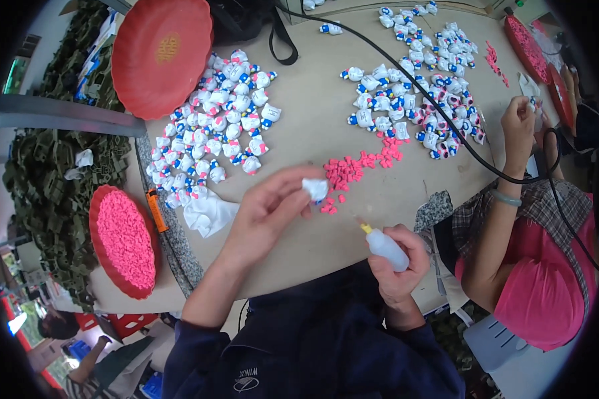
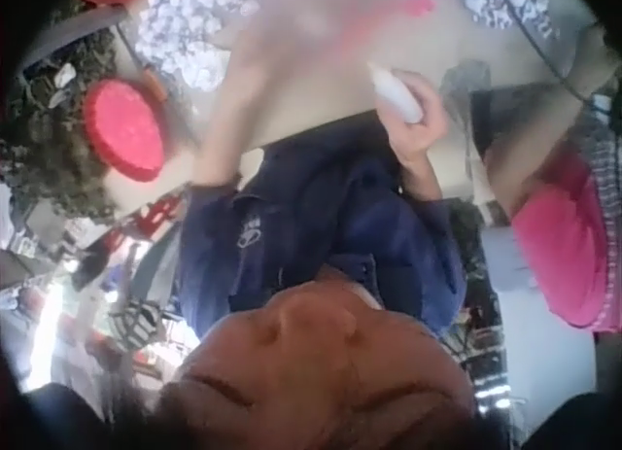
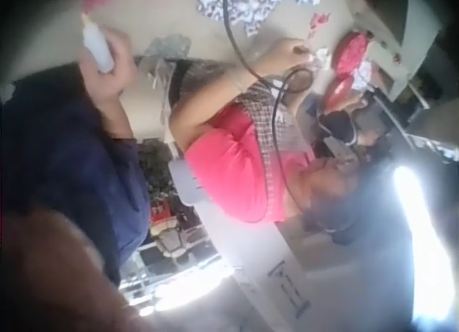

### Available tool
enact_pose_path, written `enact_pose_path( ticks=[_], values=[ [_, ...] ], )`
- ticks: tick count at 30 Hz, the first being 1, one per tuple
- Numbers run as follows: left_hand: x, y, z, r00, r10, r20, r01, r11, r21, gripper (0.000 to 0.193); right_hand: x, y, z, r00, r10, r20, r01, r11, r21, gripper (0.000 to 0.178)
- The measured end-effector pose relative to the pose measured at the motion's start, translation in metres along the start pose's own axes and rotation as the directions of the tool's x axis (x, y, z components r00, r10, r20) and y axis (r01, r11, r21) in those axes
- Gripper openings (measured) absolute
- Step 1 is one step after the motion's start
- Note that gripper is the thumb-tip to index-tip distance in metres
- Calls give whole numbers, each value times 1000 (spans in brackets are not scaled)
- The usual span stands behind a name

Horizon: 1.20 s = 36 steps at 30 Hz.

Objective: The person applies glue to toy figurines using a squeeze bottle, attaches small pink pieces onto them by hand, and sets the assembled figurines aside on the table.

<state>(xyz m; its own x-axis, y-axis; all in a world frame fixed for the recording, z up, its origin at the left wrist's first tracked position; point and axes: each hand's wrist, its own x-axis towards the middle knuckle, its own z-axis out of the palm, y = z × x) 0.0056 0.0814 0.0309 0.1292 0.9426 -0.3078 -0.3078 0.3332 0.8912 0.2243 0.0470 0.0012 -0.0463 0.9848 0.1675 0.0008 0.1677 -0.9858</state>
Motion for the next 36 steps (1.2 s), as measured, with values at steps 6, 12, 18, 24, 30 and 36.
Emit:
enact_pose_path(
  ticks=[6, 12, 18, 24, 30, 36],
  values=[
    [-52, -46, -12, 994, -30, -102, 15, 989, -148, 31, 15, -14, 9, 963, -156, 219, 192, 969, -154, 38],
    [-56, -56, -15, 991, 20, -129, -40, 986, -160, 31, 11, -16, 21, 959, -118, 258, 182, 953, -241, 40],
    [-55, -58, -14, 991, 19, -130, -41, 985, -168, 31, 9, -16, 22, 951, -115, 288, 190, 949, -250, 39],
    [-55, -57, -13, 994, 29, -110, -46, 986, -158, 31, 8, -15, 23, 957, -95, 273, 169, 951, -260, 38],
    [-54, -57, -14, 991, 31, -131, -46, 992, -117, 29, 7, -15, 21, 955, -94, 282, 169, 951, -257, 38],
    [-55, -58, -15, 990, 14, -140, -31, 992, -124, 30, 9, -15, 22, 956, -101, 274, 175, 950, -257, 38]
  ],
)
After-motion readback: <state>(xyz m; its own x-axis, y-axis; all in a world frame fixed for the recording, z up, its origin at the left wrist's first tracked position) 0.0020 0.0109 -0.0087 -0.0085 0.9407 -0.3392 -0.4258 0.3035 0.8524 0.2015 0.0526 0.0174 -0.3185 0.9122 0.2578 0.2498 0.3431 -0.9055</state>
